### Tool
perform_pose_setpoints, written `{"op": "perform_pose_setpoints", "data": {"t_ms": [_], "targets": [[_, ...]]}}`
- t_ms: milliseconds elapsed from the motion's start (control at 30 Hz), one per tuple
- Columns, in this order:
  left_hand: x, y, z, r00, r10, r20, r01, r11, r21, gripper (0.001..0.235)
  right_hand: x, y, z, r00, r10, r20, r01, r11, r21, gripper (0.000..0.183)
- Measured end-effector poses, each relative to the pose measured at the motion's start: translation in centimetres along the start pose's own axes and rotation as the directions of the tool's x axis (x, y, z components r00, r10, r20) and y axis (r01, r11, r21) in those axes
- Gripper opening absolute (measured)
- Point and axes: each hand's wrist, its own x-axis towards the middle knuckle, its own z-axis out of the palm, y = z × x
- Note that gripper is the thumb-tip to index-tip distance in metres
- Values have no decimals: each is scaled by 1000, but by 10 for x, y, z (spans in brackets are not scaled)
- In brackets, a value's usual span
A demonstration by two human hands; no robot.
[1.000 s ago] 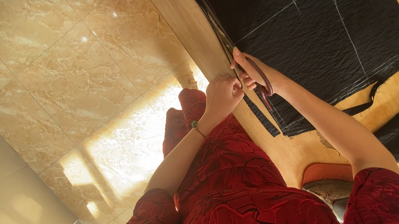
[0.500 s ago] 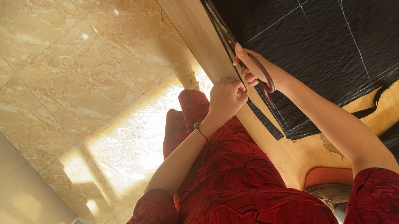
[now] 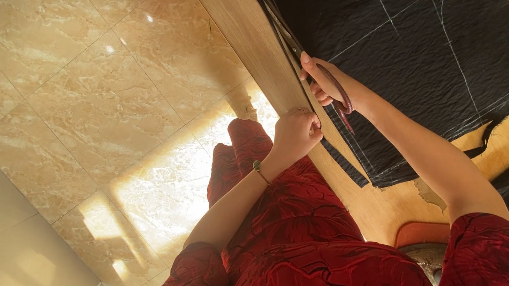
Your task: Cutting out pattern pieces from a folded black fabric using tailor's scissors following chalk markings.
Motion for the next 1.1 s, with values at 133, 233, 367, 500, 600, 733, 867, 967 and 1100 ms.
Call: {"op": "perform_pose_setpoints", "data": {"t_ms": [133,233,367,500,600,733,867,967,1100], "targets": [[1,-3,1,999,28,21,-29,999,22,13,3,7,-1,998,-46,-40,45,998,-35,52],[1,-3,1,998,36,51,-37,999,18,14,9,2,-2,999,-32,-30,32,999,-2,47],[3,-2,-6,994,40,101,-41,999,7,15,23,-9,-1,999,-27,-20,28,1000,10,50],[4,3,-20,982,51,181,-51,999,-9,14,29,-20,3,999,22,-31,-21,1000,12,52],[6,-3,-15,972,55,227,-54,998,-11,14,30,-21,6,999,28,-46,-27,1000,7,54],[8,-10,-11,966,86,246,-89,996,0,15,28,-21,8,997,0,-72,-3,1000,-30,57],[12,-11,-15,938,129,323,-116,992,-58,13,29,-19,5,999,42,-19,-41,998,48,51],[17,-3,-44,911,151,383,-104,985,-141,17,27,-17,9,998,32,-55,-30,999,39,51],[16,42,-126,828,197,524,-92,971,-219,33,27,-14,12,996,-1,-90,-1,1000,-14,54]]}}
